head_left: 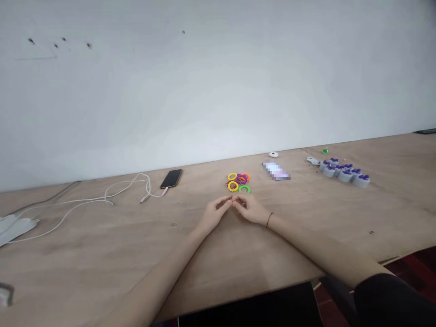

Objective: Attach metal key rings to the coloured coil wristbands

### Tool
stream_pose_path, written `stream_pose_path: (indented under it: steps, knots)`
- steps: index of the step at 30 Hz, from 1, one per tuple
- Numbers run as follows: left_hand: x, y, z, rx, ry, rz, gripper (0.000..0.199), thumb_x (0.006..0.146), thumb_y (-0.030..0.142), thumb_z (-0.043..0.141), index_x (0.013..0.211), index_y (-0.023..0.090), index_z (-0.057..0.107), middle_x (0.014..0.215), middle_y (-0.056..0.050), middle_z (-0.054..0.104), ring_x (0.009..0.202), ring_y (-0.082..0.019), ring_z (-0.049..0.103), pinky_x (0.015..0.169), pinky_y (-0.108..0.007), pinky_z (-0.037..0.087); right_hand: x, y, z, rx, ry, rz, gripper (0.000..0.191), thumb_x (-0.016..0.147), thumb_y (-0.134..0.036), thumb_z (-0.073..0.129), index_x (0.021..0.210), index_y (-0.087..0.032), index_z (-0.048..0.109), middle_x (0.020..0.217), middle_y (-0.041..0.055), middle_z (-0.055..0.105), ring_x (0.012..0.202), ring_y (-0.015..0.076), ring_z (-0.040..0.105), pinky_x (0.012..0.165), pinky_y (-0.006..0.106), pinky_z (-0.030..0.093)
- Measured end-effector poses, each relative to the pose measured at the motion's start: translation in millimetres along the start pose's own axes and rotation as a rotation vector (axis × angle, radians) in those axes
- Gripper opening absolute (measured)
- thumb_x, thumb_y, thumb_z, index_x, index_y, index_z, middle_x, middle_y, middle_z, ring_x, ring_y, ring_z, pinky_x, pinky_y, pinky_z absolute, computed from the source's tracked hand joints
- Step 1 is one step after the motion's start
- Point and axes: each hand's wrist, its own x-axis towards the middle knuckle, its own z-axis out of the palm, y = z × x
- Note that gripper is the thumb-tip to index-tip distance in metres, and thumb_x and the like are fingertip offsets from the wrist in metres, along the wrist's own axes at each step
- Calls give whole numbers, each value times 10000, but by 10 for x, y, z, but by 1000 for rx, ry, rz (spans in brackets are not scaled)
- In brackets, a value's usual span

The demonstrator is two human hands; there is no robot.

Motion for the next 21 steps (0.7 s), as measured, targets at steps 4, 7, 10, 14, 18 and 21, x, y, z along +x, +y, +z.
stream_pose_path:
  steps: [4, 7, 10, 14, 18, 21]
  knots:
    - [-11, -1, 12, -48, -13, -13, 382, 757, 376, 581, 1074, 164, 609, 1124, -68, 621, 1053, -219, 566, 958, -388, 416, 1, 7, 10, 38, 4, 23, 135, 816, -248, 448, 756, -175, 544, 743, 21, 564, 639, 123, 508, 588, 248, 431]
    - [-29, 10, 15, -38, -70, 3, 451, 740, 370, 606, 1140, 167, 565, 1156, -72, 601, 1049, -215, 569, 929, -366, 447, 2, 18, 22, 92, 4, 54, 131, 810, -264, 461, 752, -174, 537, 759, 20, 571, 621, 115, 512, 580, 245, 436]
    - [-37, 31, -32, 144, -59, 70, 413, 753, 381, 587, 1112, 177, 585, 1126, -63, 621, 1005, -212, 594, 893, -351, 468, 6, 13, 24, 165, -33, 100, 144, 803, -291, 481, 745, -172, 537, 751, 16, 569, 582, 104, 509, 562, 244, 437]
    - [-42, 49, -138, 490, -39, 234, 312, 801, 376, 527, 1059, 225, 615, 1048, -27, 661, 952, -199, 618, 859, -327, 472, 19, -11, 7, 302, -96, 178, 198, 794, -355, 500, 743, -168, 538, 701, 4, 545, 523, 96, 494, 527, 245, 428]
    - [-54, 39, -175, 626, -56, 362, 319, 809, 372, 519, 1097, 250, 583, 1063, -4, 655, 939, -181, 621, 836, -296, 475, 27, -23, -7, 343, -141, 188, 237, 782, -392, 521, 733, -162, 552, 693, 5, 544, 528, 94, 484, 544, 249, 420]
    - [-61, 25, -161, 650, -57, 376, 309, 820, 366, 504, 1100, 256, 574, 1070, 1, 651, 944, -177, 619, 831, -291, 478, 28, -19, 1, 342, -146, 199, 235, 784, -390, 520, 728, -163, 543, 683, 4, 535, 550, 100, 480, 552, 249, 417]
